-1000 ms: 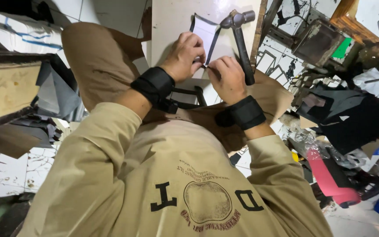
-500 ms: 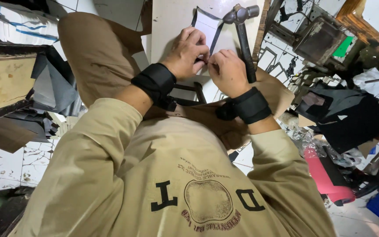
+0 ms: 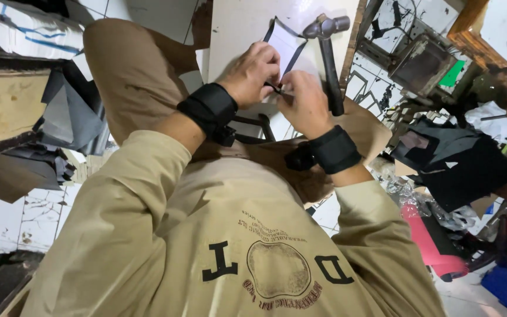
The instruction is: The person assembles and hammers the edges of a small leather wallet.
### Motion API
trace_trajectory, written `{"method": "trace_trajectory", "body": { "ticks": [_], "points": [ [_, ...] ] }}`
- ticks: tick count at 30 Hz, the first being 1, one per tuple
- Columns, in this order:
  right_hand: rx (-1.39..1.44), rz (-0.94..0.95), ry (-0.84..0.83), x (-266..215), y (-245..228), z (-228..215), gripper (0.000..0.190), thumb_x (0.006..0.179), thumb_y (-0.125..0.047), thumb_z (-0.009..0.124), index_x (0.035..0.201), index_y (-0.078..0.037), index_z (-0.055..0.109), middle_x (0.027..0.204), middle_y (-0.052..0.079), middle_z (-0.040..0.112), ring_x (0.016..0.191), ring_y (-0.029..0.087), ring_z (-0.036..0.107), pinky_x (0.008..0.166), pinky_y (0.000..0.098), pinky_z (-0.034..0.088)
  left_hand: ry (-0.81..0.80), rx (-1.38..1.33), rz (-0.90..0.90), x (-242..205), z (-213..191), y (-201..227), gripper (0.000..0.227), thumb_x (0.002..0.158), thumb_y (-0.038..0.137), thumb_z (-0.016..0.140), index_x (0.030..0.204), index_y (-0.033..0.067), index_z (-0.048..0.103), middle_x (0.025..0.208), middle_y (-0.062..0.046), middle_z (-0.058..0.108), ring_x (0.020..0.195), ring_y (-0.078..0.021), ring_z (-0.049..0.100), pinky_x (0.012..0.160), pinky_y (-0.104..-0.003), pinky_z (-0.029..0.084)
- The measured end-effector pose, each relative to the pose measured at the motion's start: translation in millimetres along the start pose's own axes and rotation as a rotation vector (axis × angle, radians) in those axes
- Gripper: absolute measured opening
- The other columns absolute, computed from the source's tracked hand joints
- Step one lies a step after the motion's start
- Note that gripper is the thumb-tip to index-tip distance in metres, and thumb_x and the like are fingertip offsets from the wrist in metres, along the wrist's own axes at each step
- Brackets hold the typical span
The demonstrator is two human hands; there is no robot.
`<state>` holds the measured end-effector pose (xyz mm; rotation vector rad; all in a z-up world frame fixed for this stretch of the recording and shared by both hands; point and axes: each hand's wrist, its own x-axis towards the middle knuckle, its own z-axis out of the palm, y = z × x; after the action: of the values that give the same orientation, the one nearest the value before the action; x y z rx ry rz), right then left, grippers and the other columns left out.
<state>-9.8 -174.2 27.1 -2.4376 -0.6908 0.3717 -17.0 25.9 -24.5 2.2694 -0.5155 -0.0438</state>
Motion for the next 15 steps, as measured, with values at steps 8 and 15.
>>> {"method": "trace_trajectory", "body": {
  "ticks": [8,15],
  "points": [
    [-0.098,-0.346,0.240,-13.1,12.2,7.4,0.015,0.090,0.000,0.076,0.102,-0.005,0.068,0.099,0.009,0.064,0.090,0.031,0.060,0.078,0.0407,0.051,-0.010,-0.015,0.025,1.4,-2.8,-1.2,0.016,0.075,0.013,0.087,0.082,0.0183,0.074,0.116,-0.001,0.057,0.126,-0.0270,0.048,0.105,-0.040,0.045],
    [-0.048,-0.337,0.202,-8.0,13.6,4.1,0.015,0.090,0.002,0.074,0.101,-0.005,0.067,0.099,0.009,0.062,0.093,0.032,0.059,0.079,0.0403,0.051,-0.072,0.026,-0.024,3.5,-1.5,1.8,0.016,0.076,0.016,0.087,0.087,0.0195,0.077,0.120,-0.001,0.055,0.128,-0.0264,0.044,0.107,-0.040,0.043]
  ]
}}
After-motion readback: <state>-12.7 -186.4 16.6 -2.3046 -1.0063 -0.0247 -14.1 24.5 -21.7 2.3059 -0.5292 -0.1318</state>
